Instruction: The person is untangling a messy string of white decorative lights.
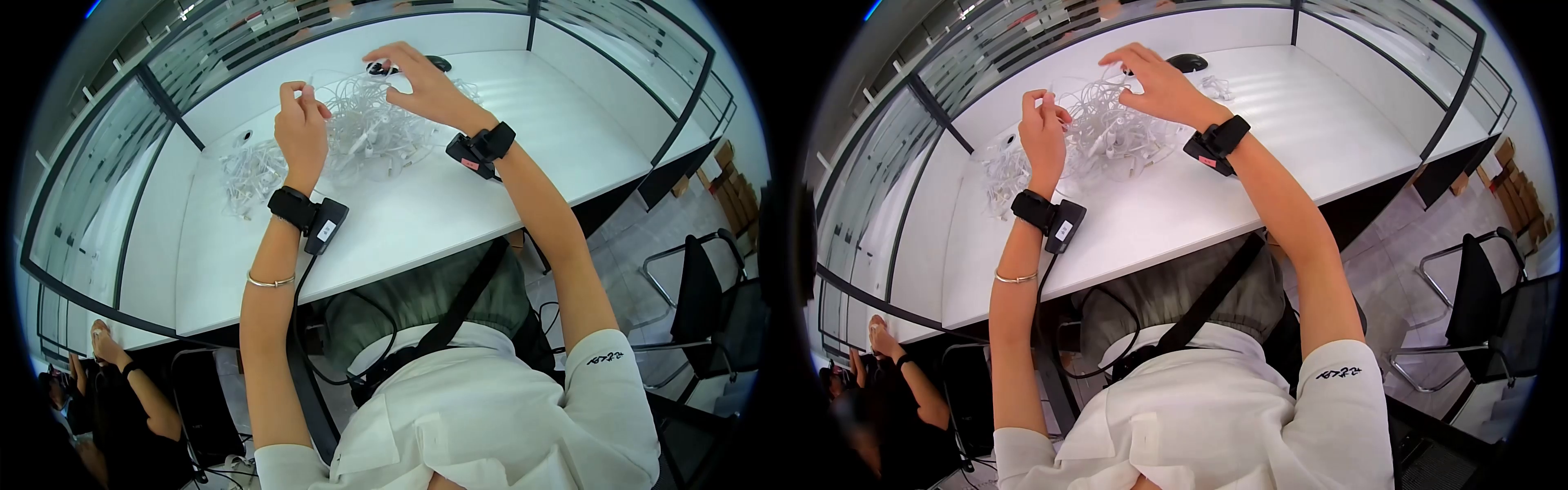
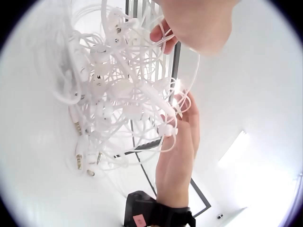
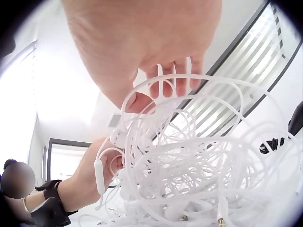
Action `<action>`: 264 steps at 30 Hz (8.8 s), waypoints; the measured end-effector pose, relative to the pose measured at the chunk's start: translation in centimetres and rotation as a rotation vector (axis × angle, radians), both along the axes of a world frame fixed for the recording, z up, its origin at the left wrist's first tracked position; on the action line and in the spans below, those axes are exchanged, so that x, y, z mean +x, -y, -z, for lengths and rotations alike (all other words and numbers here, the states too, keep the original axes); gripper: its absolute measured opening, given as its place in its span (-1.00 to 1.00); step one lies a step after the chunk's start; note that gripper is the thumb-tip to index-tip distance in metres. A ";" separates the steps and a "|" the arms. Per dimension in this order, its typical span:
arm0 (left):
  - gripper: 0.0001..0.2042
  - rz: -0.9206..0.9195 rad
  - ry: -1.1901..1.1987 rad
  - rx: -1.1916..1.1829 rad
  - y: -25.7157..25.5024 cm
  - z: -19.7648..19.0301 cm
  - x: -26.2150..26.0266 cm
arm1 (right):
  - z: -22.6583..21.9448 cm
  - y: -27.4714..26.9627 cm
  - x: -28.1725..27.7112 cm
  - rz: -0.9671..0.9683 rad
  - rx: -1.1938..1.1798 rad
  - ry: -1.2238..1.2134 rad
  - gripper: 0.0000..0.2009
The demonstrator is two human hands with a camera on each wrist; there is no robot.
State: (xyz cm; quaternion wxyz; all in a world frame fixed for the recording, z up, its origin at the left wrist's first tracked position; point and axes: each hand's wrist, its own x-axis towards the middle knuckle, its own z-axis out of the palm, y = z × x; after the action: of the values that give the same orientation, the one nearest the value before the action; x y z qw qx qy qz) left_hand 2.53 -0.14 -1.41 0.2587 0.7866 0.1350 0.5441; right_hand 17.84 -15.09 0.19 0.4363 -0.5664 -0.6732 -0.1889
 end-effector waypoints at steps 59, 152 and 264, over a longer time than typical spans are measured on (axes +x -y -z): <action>-0.61 0.075 -0.297 -0.004 0.2 0.6 0.1 | -1.1 1.5 -1.2 -0.373 -0.706 -0.336 -0.81; -0.71 0.428 -0.309 -0.048 1.4 0.5 0.4 | -0.5 0.8 0.0 -0.259 -0.228 -0.562 -0.80; -0.81 0.174 -0.279 0.153 1.0 0.5 -0.4 | -1.0 0.5 1.2 -0.224 0.052 -0.631 -0.84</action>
State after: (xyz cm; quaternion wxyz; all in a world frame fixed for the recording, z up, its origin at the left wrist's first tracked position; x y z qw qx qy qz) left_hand 2.16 -1.12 -1.96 0.2229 0.8806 0.0595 0.4139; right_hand 19.04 -15.57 1.23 0.6555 -0.5082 -0.5579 0.0278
